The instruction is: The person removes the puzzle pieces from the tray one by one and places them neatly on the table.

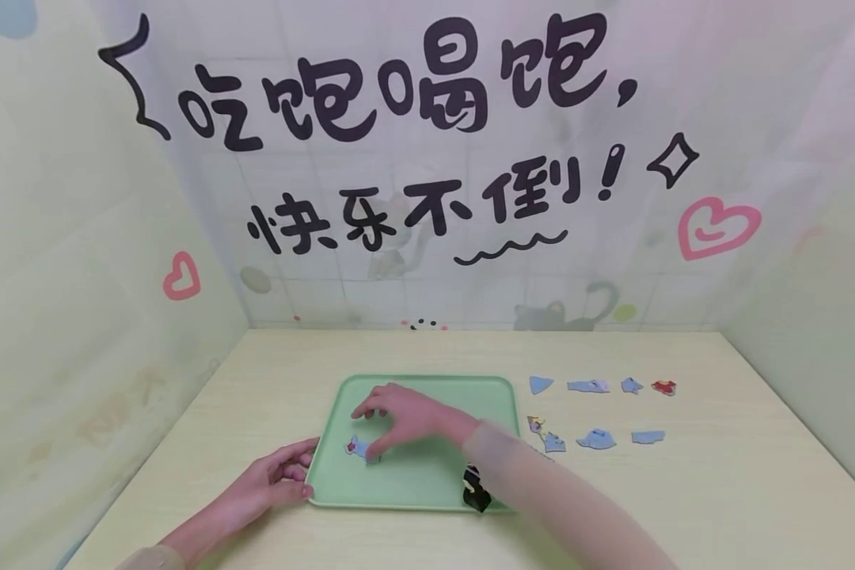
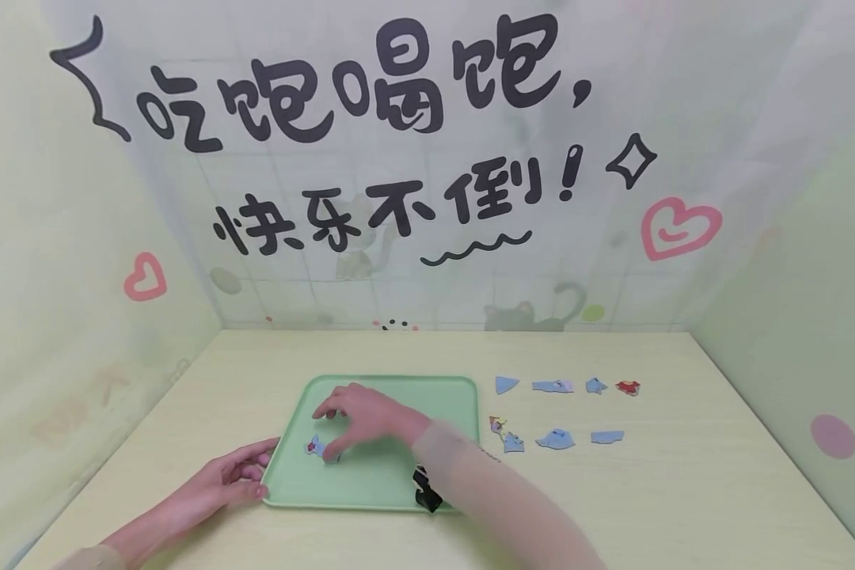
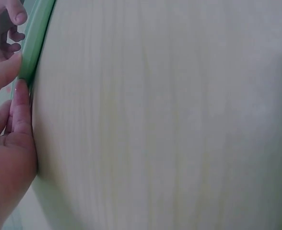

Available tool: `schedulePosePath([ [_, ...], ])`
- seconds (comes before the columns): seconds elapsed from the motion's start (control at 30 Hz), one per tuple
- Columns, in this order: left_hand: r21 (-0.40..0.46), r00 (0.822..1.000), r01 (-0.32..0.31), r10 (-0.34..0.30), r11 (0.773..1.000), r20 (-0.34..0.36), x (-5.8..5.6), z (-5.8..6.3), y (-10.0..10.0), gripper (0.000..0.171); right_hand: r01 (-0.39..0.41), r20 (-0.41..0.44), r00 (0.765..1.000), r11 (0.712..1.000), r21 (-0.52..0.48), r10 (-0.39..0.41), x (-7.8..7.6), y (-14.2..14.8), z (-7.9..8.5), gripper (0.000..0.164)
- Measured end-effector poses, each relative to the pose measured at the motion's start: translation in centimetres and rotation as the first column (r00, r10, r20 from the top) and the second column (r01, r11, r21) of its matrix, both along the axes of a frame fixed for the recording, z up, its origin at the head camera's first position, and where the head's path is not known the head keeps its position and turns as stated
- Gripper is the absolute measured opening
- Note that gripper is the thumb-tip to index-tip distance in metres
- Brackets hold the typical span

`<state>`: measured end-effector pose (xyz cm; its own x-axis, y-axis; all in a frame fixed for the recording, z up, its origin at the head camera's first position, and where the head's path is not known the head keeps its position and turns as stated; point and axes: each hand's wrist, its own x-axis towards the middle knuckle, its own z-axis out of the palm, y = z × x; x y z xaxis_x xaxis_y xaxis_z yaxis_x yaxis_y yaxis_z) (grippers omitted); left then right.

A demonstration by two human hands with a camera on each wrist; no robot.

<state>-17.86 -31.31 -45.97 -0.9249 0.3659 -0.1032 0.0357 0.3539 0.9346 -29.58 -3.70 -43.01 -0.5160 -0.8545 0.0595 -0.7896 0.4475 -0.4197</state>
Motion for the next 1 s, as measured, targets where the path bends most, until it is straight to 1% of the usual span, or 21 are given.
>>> schedulePosePath([
  [0.1,-0.01,1.0,-0.003,0.003,1.0,0.001,-0.1,0.0,0.0,0.077,0.003,0.002,1.0,0.998,0.057,-0.003,0.0,-0.6,-0.4,0.07],
  [0.27,-0.022,1.0,-0.003,0.003,1.0,0.005,-0.1,-0.1,-0.1,0.077,-0.013,-0.002,1.0,0.994,0.11,0.013,-0.2,-1.1,-0.9,0.067],
  [0.37,-0.022,1.0,0.006,-0.006,1.0,0.001,-0.2,-0.3,-0.2,0.076,-0.045,0.003,0.999,0.992,0.115,0.045,-0.2,-1.0,-0.8,0.061],
  [0.5,-0.031,1.0,0.016,-0.016,0.999,-0.014,-0.2,-0.3,-0.1,0.076,-0.085,0.047,0.996,0.99,0.11,0.08,-0.2,-0.7,-0.4,0.05],
  [0.57,-0.034,1.0,0.014,-0.014,0.999,-0.006,-0.2,-0.2,0.0,0.075,-0.093,0.059,0.994,0.989,0.112,0.087,-0.1,-0.5,-0.2,0.045],
  [0.7,-0.027,1.0,0.003,-0.003,1.0,0.013,-0.2,0.0,0.0,0.075,-0.102,0.046,0.994,0.988,0.117,0.097,-0.1,-0.2,-0.1,0.04],
  [0.93,0.004,1.0,0.016,-0.016,1.0,-0.006,-0.1,0.1,0.0,0.075,-0.107,0.019,0.994,0.986,0.131,0.106,0.1,0.0,0.2,0.034],
  [1.0,0.006,1.0,0.011,-0.011,1.0,-0.003,-0.1,0.0,0.0,0.076,-0.103,0.021,0.995,0.987,0.124,0.101,0.2,0.2,0.3,0.033],
])
